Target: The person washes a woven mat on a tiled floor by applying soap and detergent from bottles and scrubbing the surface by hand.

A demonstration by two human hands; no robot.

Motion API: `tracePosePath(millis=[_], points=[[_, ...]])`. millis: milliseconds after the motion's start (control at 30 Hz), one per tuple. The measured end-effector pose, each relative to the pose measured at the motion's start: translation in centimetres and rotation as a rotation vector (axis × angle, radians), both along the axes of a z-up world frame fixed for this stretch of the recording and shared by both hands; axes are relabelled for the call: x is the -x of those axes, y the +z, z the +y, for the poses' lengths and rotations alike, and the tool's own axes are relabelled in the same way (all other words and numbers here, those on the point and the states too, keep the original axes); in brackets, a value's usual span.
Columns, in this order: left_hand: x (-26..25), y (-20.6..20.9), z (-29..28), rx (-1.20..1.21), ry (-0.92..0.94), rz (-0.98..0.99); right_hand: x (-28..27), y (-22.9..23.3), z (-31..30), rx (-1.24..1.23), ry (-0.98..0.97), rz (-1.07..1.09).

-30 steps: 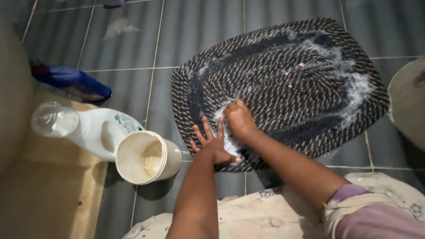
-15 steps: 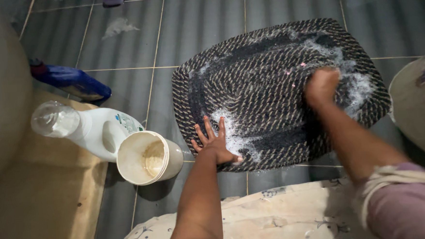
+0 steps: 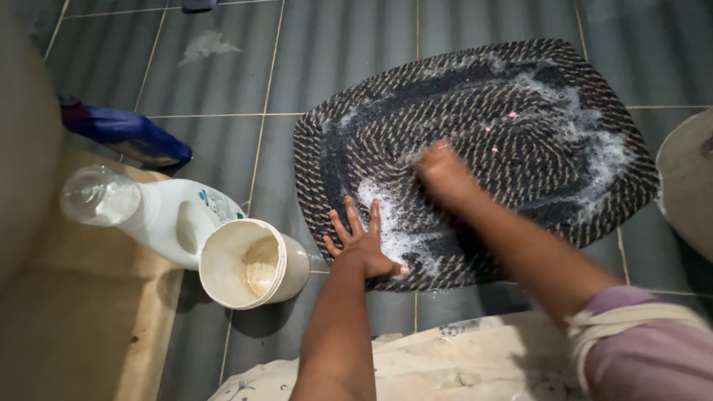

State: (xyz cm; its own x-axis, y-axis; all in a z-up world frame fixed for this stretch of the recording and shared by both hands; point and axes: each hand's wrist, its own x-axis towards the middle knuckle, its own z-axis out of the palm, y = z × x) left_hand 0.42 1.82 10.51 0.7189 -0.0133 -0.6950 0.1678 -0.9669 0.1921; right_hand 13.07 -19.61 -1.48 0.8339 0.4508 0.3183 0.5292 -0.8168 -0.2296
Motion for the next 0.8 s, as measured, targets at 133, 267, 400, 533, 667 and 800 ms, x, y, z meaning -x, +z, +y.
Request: tracePosePath(millis=[133,267,400,533,667,800], points=[[0.1,0.2,0.1,0.022,0.010,0.008,-4.0,-2.8,-15.9,0.332,-0.317,-0.200],[-0.2,0.1,0.2,0.023,0.009,-0.004,-5.4,-5.6,-24.0,0.299,-0.680,-0.161],[-0.7,0.1,0.1,0.005,-0.006,0.003,-6.4,-5.7,-17.1,0.156,-0.782,-0.215],[-0.6,0.0,0.0,0.002,-0.001,-0.003,-3.3,-2.1,-0.7,-0.339,-0.382,-0.068],[-0.8,-0.3,-0.1,-0.039,-0.027,0.013,1.0,0.5,9.8,-0.078,0.114,-0.062],[-0.9,-0.2,-0.1,-0.025,-0.006,0.027,-2.6,-1.3,2.6,0.188,0.154,-0.225]])
